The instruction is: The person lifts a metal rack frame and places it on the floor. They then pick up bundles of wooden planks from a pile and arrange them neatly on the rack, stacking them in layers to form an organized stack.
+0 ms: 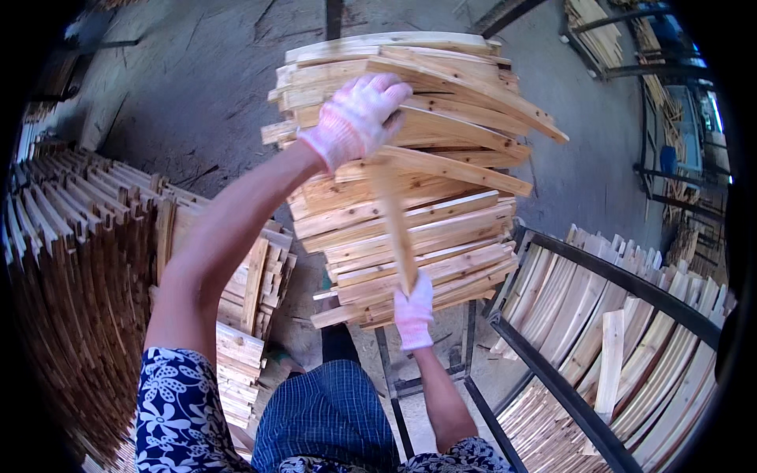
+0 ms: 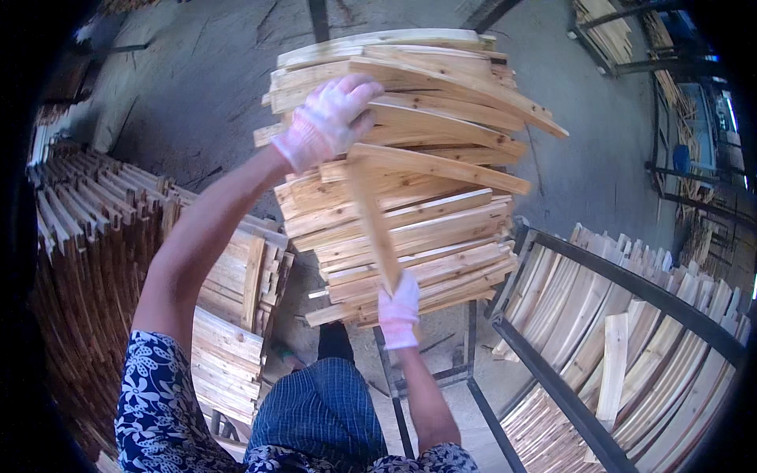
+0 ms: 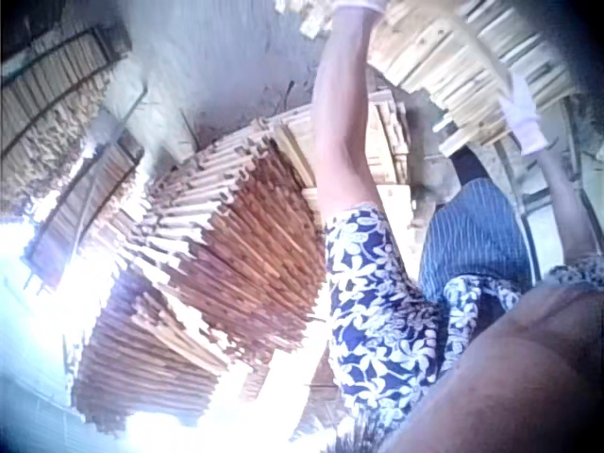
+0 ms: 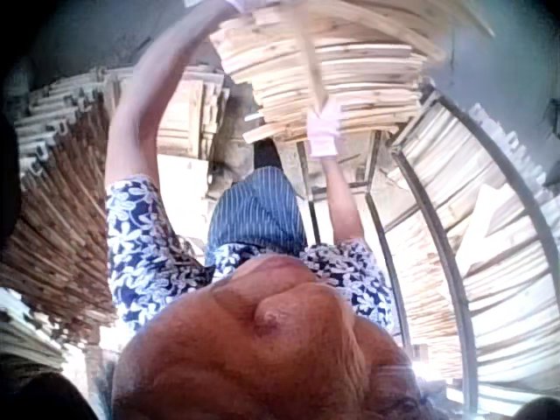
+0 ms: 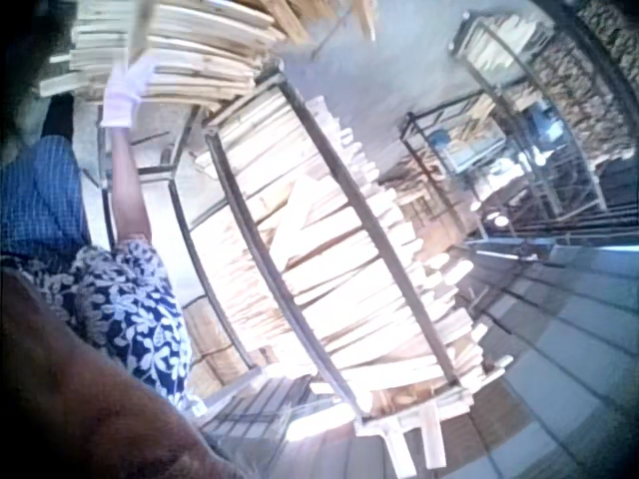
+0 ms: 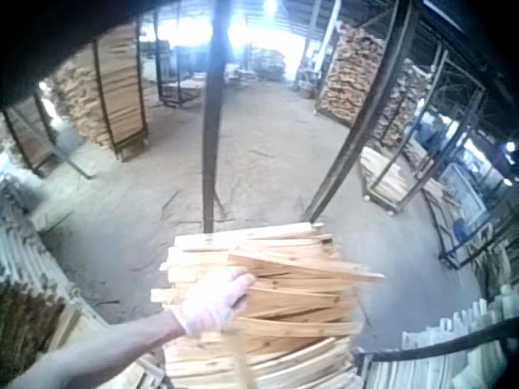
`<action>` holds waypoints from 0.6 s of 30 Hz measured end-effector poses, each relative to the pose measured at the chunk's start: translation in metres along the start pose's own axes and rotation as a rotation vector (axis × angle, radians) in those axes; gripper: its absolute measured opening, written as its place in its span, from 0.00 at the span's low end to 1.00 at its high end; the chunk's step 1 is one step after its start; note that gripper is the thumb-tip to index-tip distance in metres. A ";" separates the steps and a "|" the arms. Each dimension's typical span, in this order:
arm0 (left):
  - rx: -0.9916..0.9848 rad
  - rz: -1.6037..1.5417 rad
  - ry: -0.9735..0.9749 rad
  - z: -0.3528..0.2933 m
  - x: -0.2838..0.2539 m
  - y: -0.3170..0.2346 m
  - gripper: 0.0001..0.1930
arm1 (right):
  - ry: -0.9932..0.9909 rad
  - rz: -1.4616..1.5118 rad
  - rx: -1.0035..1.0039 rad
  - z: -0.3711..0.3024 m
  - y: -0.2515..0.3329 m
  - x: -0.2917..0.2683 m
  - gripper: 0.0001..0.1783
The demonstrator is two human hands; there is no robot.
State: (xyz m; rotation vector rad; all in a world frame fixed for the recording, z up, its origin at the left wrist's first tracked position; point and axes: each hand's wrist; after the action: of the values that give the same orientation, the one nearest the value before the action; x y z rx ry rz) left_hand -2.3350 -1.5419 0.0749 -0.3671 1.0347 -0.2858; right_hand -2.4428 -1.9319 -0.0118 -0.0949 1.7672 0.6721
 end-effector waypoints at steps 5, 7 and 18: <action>-0.146 0.249 0.271 0.093 0.063 0.031 0.30 | -0.080 1.043 0.949 0.030 -0.007 -0.038 0.29; -0.215 0.364 0.240 0.096 0.090 0.057 0.35 | -0.165 1.281 1.083 0.070 0.017 -0.057 0.21; -0.217 0.428 0.383 0.010 0.070 0.017 0.27 | 0.013 0.792 1.504 0.320 0.103 -0.026 0.42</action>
State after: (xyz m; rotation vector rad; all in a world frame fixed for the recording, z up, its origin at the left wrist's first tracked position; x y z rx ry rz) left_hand -2.2919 -1.5526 0.0178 -0.2804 1.4961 0.1507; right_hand -2.2001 -1.6992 0.0033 1.6527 1.8755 -0.2877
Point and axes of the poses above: each hand's wrist, its own z-axis towards the middle knuckle, its own x-axis out of the palm, y = z × x, and after that the axes turned 4 degrees about x, right-handed
